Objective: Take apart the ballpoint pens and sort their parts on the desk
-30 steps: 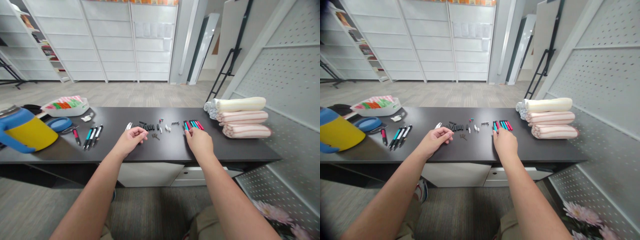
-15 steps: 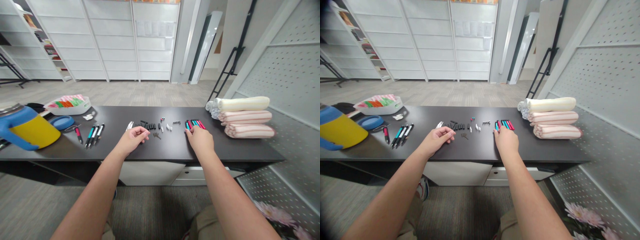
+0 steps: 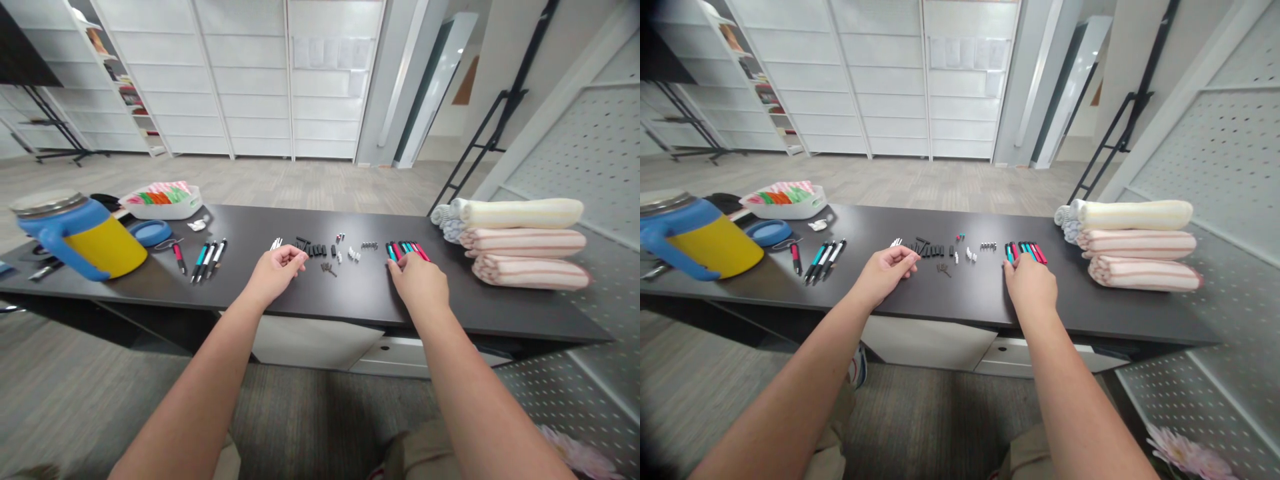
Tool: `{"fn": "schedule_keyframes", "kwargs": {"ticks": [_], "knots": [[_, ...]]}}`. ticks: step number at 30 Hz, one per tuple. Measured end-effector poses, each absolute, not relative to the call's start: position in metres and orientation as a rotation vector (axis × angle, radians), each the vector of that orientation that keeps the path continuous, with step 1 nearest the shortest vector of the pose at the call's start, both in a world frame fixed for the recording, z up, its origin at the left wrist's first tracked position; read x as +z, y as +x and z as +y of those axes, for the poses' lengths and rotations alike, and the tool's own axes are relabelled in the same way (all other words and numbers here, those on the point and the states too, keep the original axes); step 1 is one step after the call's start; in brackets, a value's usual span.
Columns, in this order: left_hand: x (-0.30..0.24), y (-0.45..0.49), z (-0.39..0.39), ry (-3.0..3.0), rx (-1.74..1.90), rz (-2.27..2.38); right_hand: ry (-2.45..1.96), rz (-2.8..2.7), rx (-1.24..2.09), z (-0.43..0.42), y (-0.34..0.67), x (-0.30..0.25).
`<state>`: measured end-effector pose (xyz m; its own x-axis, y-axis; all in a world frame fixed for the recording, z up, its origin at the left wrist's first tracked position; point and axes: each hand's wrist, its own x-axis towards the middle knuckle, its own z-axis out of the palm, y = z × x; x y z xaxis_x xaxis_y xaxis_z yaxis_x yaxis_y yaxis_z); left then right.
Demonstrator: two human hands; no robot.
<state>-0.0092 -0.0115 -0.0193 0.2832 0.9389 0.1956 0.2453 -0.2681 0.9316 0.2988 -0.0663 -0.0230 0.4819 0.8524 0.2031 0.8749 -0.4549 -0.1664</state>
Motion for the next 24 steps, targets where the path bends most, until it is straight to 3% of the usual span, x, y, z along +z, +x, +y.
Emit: {"fn": "schedule_keyframes", "kwargs": {"ticks": [7,10,14,18,24], "knots": [[-0.013,-0.029,-0.006,2.025,1.08,1.653,-2.457,-1.503,-0.167,-0.069,0.297,-0.025],[-0.006,-0.053,-0.004,2.248,0.932,2.135,-2.451,-1.52,-0.167,-0.07,0.295,-0.024],[-0.002,-0.084,-0.004,2.105,0.665,2.648,-2.455,-1.529,-0.142,-0.071,0.293,-0.022],[-0.006,-0.1,-0.004,2.033,0.453,2.76,-2.458,-1.531,-0.127,-0.071,0.293,-0.021],[-0.012,-0.095,0.0,2.233,0.465,2.627,-2.452,-1.532,-0.082,-0.072,0.294,-0.021]]}}
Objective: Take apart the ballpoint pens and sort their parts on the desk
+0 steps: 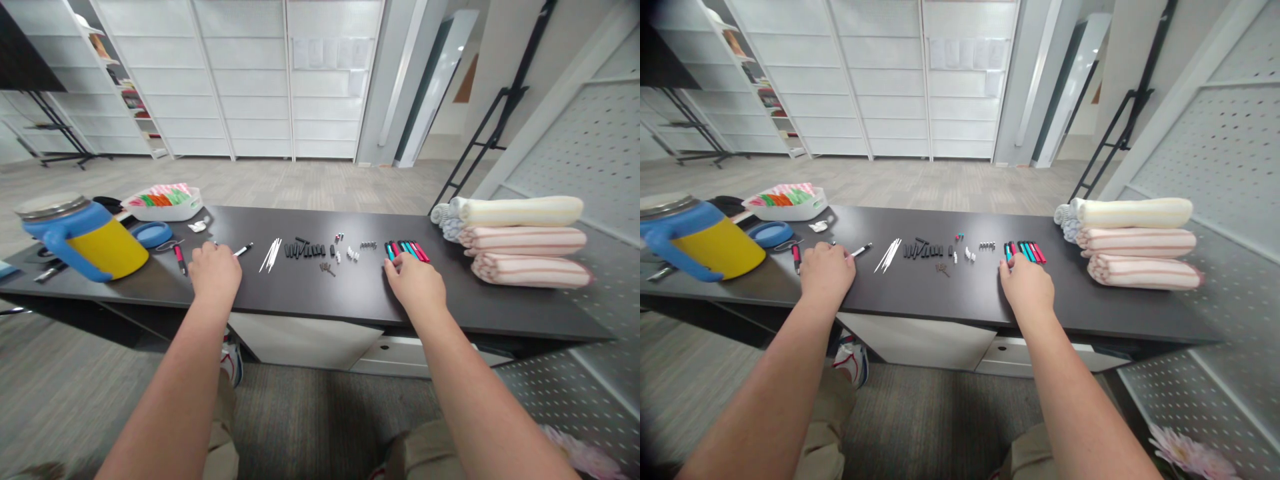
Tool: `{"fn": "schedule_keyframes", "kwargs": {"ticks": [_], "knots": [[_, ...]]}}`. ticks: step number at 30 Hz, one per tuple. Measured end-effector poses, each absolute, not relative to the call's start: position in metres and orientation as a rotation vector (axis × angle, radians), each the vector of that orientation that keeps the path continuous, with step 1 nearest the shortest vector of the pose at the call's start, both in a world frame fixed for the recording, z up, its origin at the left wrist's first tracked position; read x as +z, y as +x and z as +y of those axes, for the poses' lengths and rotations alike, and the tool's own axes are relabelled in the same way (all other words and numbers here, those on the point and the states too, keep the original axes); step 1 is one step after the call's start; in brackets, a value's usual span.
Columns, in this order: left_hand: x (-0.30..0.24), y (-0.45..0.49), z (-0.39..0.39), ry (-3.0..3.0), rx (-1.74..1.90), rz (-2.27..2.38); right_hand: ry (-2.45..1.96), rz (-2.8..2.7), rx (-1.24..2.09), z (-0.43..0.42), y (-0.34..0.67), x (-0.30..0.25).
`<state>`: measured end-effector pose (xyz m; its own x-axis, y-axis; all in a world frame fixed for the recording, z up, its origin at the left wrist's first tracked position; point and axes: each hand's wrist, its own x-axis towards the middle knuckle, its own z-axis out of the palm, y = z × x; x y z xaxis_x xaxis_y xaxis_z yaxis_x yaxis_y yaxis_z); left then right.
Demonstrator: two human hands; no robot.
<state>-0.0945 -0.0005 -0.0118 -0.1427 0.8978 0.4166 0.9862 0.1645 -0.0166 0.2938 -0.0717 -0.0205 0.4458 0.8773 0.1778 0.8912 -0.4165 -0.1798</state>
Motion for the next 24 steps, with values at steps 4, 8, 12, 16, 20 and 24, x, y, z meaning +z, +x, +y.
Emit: {"fn": "schedule_keyframes", "kwargs": {"ticks": [4,8,12,16,20,24], "knots": [[-0.014,-0.086,0.0,-1.873,-0.376,-2.074,-2.434,-1.521,-0.093,-0.072,0.294,-0.021],[-0.01,-0.074,-0.003,-1.867,-0.494,-2.022,-2.279,-1.522,-0.181,-0.073,0.294,-0.022],[-0.006,-0.046,-0.014,-2.184,-0.589,-1.695,-1.915,-1.737,-0.179,-0.08,0.288,-0.022],[-0.016,-0.01,-0.035,-2.663,-0.511,-1.134,-1.575,-1.982,0.12,-0.089,0.272,-0.018],[-0.025,0.016,-0.051,-2.784,-0.564,-0.924,-1.395,-2.143,0.361,-0.091,0.252,-0.015],[-0.024,0.022,-0.048,-2.895,-0.652,-0.947,-1.419,-2.104,0.329,-0.088,0.24,-0.017]]}}
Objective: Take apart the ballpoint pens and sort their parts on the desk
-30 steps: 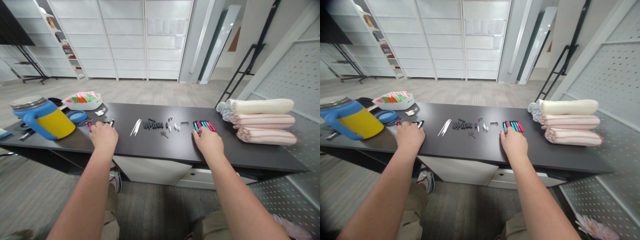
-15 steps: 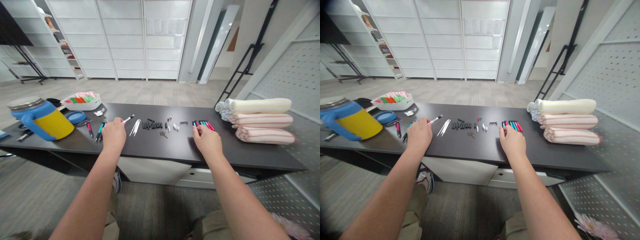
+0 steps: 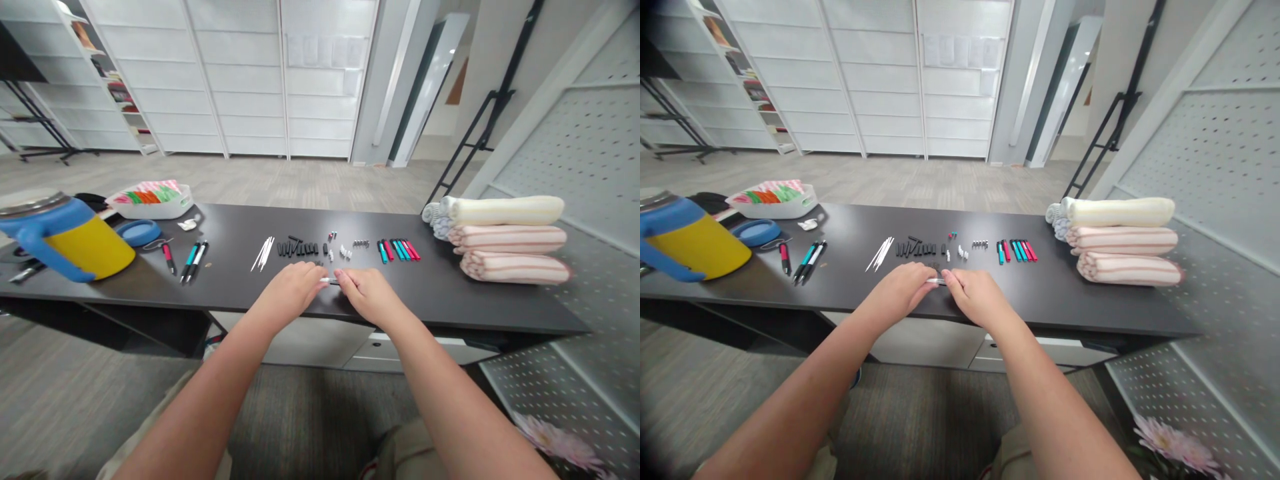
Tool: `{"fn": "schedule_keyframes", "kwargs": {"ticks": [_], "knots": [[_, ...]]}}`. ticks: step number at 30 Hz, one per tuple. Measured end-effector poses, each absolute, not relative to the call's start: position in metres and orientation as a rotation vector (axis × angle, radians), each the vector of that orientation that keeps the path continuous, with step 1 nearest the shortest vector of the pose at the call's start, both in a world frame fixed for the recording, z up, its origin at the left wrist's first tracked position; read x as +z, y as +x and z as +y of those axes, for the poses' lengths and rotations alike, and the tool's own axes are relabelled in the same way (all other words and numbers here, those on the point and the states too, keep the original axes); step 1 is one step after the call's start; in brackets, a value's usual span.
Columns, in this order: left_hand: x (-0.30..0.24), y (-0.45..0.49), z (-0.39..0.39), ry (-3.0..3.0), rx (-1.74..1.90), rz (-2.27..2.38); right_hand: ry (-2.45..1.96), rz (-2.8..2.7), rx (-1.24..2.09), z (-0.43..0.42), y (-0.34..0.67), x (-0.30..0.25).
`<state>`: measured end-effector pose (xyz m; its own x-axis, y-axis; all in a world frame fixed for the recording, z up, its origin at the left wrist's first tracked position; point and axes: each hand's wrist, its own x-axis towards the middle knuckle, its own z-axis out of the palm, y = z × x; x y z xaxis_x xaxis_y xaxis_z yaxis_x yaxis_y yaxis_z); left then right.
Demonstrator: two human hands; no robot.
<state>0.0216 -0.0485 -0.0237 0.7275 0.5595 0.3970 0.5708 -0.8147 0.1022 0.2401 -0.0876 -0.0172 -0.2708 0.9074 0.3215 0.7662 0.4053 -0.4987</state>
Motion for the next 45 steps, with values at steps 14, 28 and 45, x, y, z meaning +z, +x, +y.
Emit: {"fn": "schedule_keyframes", "kwargs": {"ticks": [14,28,45], "knots": [[-0.019,0.012,-0.038,-2.811,-0.569,-1.01,-1.486,-1.925,0.438,-0.08,0.244,-0.023],[-0.026,0.013,-0.036,-2.912,-0.667,-1.058,-1.475,-1.812,0.503,-0.078,0.248,-0.023],[-0.022,0.014,-0.04,-2.818,-0.576,-1.261,-1.495,-1.759,0.58,-0.075,0.251,-0.027]]}}
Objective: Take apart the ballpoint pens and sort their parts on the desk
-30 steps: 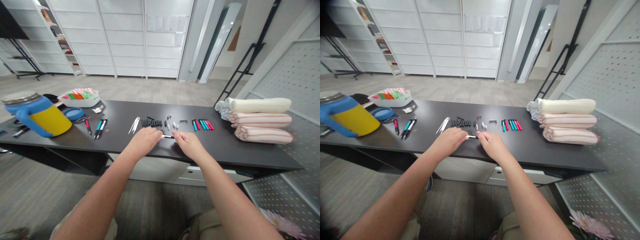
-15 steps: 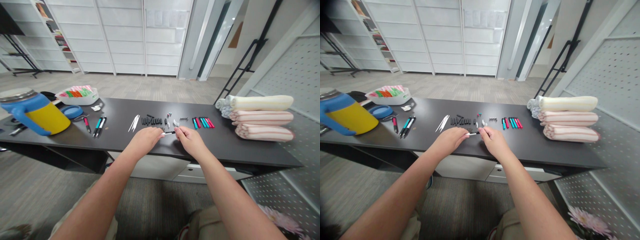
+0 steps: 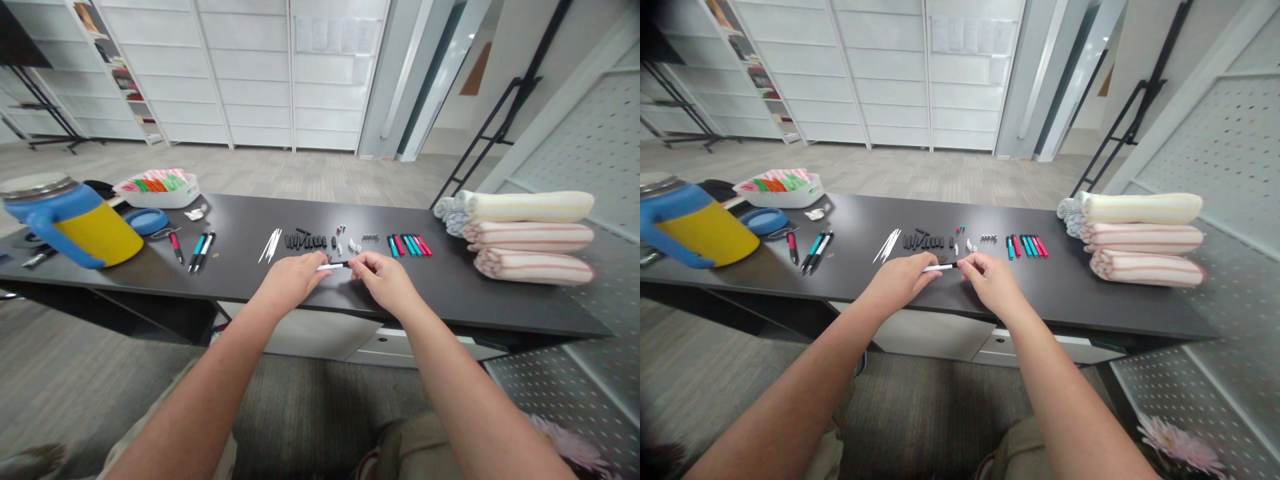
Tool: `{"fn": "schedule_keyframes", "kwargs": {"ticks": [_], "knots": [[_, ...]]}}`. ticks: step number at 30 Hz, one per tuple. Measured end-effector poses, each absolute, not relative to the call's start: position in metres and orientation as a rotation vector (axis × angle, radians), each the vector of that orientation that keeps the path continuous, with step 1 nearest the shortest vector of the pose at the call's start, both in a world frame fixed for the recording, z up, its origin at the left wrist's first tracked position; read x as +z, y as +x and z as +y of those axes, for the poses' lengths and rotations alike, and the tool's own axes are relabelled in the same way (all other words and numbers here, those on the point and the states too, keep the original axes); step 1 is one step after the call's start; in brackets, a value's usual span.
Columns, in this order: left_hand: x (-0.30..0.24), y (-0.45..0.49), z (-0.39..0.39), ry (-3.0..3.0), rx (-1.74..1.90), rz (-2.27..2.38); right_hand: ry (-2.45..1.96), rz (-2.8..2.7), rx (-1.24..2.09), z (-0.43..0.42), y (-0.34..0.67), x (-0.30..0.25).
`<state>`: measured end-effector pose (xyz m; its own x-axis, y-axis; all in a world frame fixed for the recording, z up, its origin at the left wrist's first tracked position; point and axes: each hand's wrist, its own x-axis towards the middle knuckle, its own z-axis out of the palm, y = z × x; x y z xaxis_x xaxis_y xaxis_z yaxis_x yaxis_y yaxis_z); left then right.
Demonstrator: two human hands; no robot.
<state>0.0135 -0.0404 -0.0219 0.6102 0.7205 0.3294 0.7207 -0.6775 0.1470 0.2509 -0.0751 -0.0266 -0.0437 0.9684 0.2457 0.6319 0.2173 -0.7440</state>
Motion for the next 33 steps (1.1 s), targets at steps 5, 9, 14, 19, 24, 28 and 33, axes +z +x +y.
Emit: {"fn": "schedule_keyframes", "kwargs": {"ticks": [5,9,14,19,24,28,33], "knots": [[-0.02,0.014,-0.041,-2.794,-0.487,-1.244,-1.474,-1.72,0.664,-0.076,0.251,-0.025],[-0.019,0.014,-0.041,-2.78,-0.456,-1.268,-1.385,-1.665,0.797,-0.075,0.25,-0.028],[-0.019,0.015,-0.041,-2.764,-0.42,-1.275,-1.315,-1.613,0.894,-0.071,0.252,-0.036],[-0.018,0.015,-0.041,-2.747,-0.389,-1.274,-1.314,-1.602,0.897,-0.07,0.253,-0.038],[-0.016,0.016,-0.042,-2.752,-0.378,-1.284,-1.315,-1.607,0.886,-0.07,0.253,-0.037],[-0.017,0.015,-0.042,-2.762,-0.37,-1.286,-1.335,-1.619,0.866,-0.07,0.253,-0.037],[-0.018,0.016,-0.04,-2.765,-0.356,-1.283,-1.356,-1.636,0.843,-0.071,0.253,-0.035]]}}
